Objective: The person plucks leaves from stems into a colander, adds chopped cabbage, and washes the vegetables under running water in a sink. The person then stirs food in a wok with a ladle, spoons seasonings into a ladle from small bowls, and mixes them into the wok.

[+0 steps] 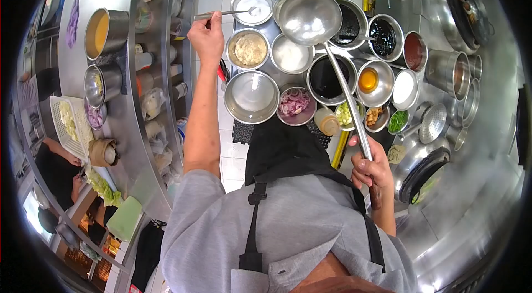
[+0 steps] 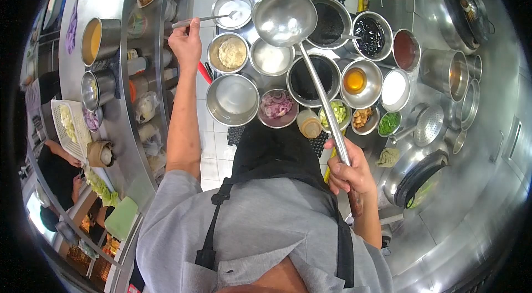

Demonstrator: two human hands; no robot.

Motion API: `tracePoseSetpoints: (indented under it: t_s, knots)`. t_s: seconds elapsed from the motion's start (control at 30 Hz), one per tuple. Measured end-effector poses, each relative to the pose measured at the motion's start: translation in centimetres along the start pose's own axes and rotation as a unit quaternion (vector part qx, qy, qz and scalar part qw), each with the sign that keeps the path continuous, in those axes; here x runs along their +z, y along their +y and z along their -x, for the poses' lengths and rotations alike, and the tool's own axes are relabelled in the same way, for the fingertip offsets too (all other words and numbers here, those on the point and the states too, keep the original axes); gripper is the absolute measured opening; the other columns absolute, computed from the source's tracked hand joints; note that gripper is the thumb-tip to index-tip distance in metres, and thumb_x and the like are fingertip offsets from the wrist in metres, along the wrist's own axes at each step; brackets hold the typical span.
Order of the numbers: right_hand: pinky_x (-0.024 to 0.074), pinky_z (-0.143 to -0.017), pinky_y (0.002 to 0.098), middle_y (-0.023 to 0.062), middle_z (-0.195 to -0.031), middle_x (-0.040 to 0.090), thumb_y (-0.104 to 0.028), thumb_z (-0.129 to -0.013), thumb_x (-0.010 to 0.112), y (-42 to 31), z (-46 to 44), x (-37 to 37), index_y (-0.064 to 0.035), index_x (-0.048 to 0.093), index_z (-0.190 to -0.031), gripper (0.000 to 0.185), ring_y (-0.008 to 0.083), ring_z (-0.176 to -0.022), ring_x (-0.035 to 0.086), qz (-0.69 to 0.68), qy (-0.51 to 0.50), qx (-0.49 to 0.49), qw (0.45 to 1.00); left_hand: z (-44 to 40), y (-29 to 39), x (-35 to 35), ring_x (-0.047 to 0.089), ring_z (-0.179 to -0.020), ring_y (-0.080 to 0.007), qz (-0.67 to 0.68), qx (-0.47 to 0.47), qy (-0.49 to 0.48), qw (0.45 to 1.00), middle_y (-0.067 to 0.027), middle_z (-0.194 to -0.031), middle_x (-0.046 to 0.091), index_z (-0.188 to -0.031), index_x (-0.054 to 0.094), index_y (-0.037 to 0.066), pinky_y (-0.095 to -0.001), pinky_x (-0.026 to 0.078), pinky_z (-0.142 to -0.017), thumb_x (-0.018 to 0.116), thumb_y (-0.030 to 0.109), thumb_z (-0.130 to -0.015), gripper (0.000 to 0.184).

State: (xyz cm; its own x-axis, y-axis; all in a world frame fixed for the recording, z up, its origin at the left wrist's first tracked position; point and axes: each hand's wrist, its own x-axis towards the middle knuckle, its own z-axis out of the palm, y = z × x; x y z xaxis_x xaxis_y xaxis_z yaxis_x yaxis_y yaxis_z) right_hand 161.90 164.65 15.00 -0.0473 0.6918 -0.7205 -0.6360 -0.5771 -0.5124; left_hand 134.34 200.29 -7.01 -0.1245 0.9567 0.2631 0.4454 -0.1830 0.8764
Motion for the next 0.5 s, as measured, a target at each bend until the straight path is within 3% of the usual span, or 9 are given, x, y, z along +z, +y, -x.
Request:
tracePoseSetpoints:
  t_s: [0.17,0.27,0.37,0.5]
  knots:
    - [0.0442,-0.035,0.0272,-0.0015,-0.053,0.046,-0.002,-0.083,0.059,-0.1,0.0,0.3,0.0021,0.046,-0.128,0.047,0.0067,-0.033,0.039,0.008,0.006,-0.002,1.0,-0.1,-0.5,0.2,0.054,-0.066,-0.0095,-0.008,0.008,-0.001,1.0,-0.0035,-0.072,0.068,-0.092,0.076,-0.007,-0.0284,0.045,-0.063,0.077,0.026,-0.093,0.033]
    - [0.044,-0.035,0.0273,-0.0014,-0.052,0.045,-0.002,-0.083,0.058,-0.1,-0.1,0.2,0.0023,0.046,-0.128,0.046,0.0066,-0.032,0.039,0.007,0.004,-0.004,1.0,-0.1,-2.1,0.4,0.053,-0.065,-0.0083,0.053,-0.092,-0.018,0.994,-0.0022,-0.073,0.068,-0.092,0.076,-0.008,-0.0277,0.045,-0.062,0.078,0.024,-0.093,0.032]
    - [0.0437,-0.035,0.0273,-0.0015,-0.052,0.045,-0.002,-0.083,0.057,-0.1,-0.3,0.2,0.0024,0.046,-0.128,0.046,0.0064,-0.032,0.039,0.005,0.002,-0.004,1.0,-0.2,-2.5,0.5,0.052,-0.064,-0.0069,0.037,-0.098,-0.021,0.994,-0.0005,-0.073,0.067,-0.093,0.076,-0.009,-0.0268,0.043,-0.059,0.078,0.023,-0.093,0.032]
    - [0.0436,-0.035,0.0273,-0.0016,-0.051,0.045,-0.002,-0.084,0.058,-0.2,-0.5,0.4,0.0025,0.046,-0.128,0.046,0.0063,-0.032,0.039,0.009,0.007,0.001,1.0,-0.3,-2.3,0.6,0.058,-0.062,-0.011,0.041,-0.106,-0.036,0.993,-0.0074,-0.07,0.07,-0.086,0.074,-0.01,-0.0297,0.048,-0.06,0.08,0.02,-0.089,0.031]
